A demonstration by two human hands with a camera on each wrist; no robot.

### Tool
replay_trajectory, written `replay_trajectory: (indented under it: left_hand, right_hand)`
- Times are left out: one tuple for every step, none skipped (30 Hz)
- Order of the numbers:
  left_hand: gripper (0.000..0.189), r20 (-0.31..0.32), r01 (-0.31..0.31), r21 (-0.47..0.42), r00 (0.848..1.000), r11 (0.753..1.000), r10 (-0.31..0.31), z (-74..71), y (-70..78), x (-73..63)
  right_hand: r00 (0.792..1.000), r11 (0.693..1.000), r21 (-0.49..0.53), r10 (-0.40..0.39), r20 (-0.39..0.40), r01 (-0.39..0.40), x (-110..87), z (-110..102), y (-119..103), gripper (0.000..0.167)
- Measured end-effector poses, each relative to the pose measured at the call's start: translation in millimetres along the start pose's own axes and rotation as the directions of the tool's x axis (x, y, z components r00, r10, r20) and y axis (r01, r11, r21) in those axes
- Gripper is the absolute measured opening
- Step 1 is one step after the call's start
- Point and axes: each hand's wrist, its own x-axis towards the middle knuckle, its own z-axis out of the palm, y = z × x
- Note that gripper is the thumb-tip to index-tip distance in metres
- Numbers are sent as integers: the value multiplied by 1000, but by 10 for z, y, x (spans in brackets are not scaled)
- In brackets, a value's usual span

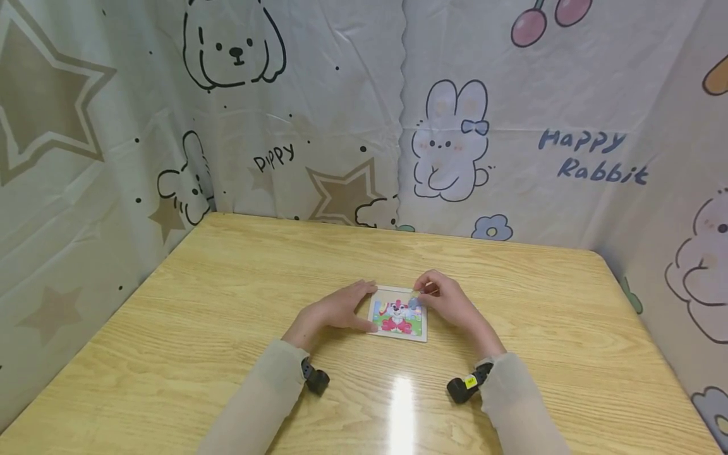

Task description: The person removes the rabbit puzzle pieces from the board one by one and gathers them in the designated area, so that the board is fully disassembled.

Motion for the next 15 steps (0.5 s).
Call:
replay_trajectory:
  left_hand:
    - [89,0,1,2,1000,1000,-1,-1,1,-1]
    - [89,0,2,3,1000,1000,-2,-2,2,-2]
    - [89,-1,3,4,1000,1000,-3,-2,3,-4]
    - [89,-1,2,7,1000,1000,-2,-2,4,-7]
    - [89,-2,2,7,1000,1000,-2,-2,5,-9]
    - [89,-2,3,8,1000,1000,-3,-2,6,-12]
    - [89,-3,2,8,1000,1000,-2,-1,7,-14]
    - [89,-4,1,8,1000,1000,-1,-1,9,-16]
    - [89,-5,-1,8,1000,1000,1,-1,10,-18]
    - [89,-5,-2,9,1000,1000,2,0,11,-20]
    - [89,-5,-3,9,1000,1000,3,0,11,-21]
    - [89,-5,-4,11,1000,1000,4,0,11,-22]
    - [89,-7,-5,10,1000,1000,5,1,10,-22]
    - [89,-7,-4,8,1000,1000,4,2,9,-23]
    - [89,-8,-5,7,1000,1000,5,3,7,-24]
  right_hand:
    - [1000,1000,5,3,-1,-3,-2,-4,7,13]
    - [1000,1000,9,3,-2,-3,-4,-7,11,13]
    - [1000,1000,11,1,-3,-1,-6,-12,15,13]
    - [1000,1000,15,2,-2,-2,-8,-16,19,13]
    - [1000,1000,21,6,-4,-6,-11,-22,23,13]
    - [1000,1000,23,10,-5,-10,-14,-27,28,13]
    - [1000,1000,28,12,-4,-12,-18,-35,33,13]
    - [1000,1000,25,13,-3,-13,-23,-42,41,14]
    - [1000,999,26,20,-5,-20,-29,-50,48,14]
    - [1000,999,26,30,-8,-30,-36,-57,55,13]
    - [999,999,29,41,-13,-41,-43,-64,62,13]
    - [999,999,22,38,-14,-38,-51,-74,72,13]
    - [999,999,15,34,-16,-34,-56,-83,81,13]
    - [999,1000,7,29,-19,-29,-63,-94,91,14]
    - [999,999,7,31,-24,-31,-71,-104,97,14]
